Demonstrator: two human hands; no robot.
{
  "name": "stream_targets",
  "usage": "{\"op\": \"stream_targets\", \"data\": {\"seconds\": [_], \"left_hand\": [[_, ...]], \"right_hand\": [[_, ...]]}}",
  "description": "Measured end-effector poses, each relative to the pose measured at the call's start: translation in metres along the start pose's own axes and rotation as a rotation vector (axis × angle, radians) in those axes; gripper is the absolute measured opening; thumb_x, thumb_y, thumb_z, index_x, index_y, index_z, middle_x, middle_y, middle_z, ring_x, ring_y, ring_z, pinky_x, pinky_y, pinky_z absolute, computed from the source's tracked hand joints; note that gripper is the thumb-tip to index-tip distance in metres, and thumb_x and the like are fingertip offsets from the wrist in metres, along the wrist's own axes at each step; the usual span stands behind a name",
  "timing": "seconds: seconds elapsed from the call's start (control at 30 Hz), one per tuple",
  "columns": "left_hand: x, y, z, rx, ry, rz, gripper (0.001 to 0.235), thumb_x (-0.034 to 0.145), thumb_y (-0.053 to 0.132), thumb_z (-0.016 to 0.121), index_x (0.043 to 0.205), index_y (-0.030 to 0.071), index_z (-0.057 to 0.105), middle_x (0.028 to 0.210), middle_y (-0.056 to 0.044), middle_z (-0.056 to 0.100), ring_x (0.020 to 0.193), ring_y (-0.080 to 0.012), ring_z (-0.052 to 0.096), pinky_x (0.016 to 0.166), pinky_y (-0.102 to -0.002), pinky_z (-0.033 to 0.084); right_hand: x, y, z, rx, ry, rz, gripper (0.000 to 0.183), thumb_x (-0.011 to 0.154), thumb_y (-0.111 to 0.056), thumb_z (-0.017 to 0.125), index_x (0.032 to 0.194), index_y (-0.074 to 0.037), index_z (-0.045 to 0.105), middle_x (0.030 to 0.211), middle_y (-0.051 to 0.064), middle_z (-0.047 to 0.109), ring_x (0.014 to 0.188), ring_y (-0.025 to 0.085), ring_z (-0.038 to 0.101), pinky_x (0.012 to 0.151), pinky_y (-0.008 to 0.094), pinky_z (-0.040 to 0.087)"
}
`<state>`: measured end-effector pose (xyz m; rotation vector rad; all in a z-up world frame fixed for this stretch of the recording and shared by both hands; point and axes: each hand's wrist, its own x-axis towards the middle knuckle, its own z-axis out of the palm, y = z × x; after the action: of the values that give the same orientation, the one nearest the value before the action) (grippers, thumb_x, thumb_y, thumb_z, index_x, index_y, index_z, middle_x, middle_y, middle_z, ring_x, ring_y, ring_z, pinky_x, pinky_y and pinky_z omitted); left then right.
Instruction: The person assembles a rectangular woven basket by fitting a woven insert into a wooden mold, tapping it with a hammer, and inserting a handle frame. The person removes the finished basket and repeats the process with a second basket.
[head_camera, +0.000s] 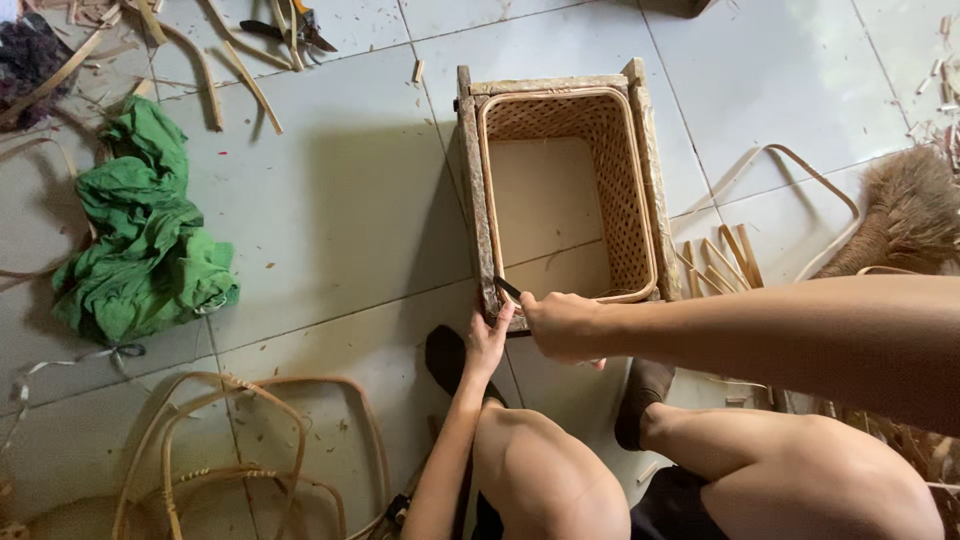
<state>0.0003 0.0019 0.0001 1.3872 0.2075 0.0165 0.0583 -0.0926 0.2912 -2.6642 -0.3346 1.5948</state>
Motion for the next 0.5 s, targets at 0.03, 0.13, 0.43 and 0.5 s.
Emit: {"op": "stream_targets", "data": {"seconds": [0.03,0.13,0.43,0.5], "left_hand": [[0.000,-0.001,-0.002,0.006,0.005,0.021,0.059,0.099,0.045,0.064,0.137,0.001,0.053,0.121,-0.013,0.069,0.111,-0.0222,0.067,0.097,-0.036,0.053],[0.003,-0.007,-0.005,0.131,-0.025,-0.165,0.057,0.099,0.045,0.063,0.136,0.003,0.054,0.119,-0.013,0.067,0.110,-0.0211,0.066,0.093,-0.036,0.054],[0.002,-0.001,-0.007,0.113,-0.006,-0.053,0.060,0.098,0.047,0.064,0.132,-0.002,0.058,0.119,-0.014,0.071,0.107,-0.0223,0.066,0.094,-0.036,0.052],[-0.001,0.000,-0.005,0.100,0.008,-0.033,0.061,0.098,0.047,0.064,0.134,-0.003,0.057,0.121,-0.015,0.071,0.109,-0.0229,0.066,0.097,-0.036,0.051]], "right_hand": [[0.004,0.003,0.005,-0.067,0.031,-0.020,0.063,0.089,0.002,0.054,0.147,0.000,0.029,0.099,0.028,0.068,0.071,0.037,0.072,0.046,0.044,0.064],[0.020,0.015,0.023,-0.216,0.162,-0.110,0.048,0.101,-0.008,0.050,0.145,0.004,0.035,0.100,0.029,0.066,0.074,0.036,0.073,0.050,0.042,0.063],[0.008,0.052,0.002,-0.413,0.186,-0.248,0.075,0.093,-0.016,0.056,0.159,-0.010,0.023,0.100,0.028,0.070,0.081,0.038,0.072,0.063,0.047,0.060],[-0.005,0.065,-0.011,-0.331,0.064,-0.202,0.072,0.094,-0.013,0.052,0.161,-0.017,0.026,0.098,0.026,0.074,0.082,0.037,0.073,0.068,0.048,0.060]]}}
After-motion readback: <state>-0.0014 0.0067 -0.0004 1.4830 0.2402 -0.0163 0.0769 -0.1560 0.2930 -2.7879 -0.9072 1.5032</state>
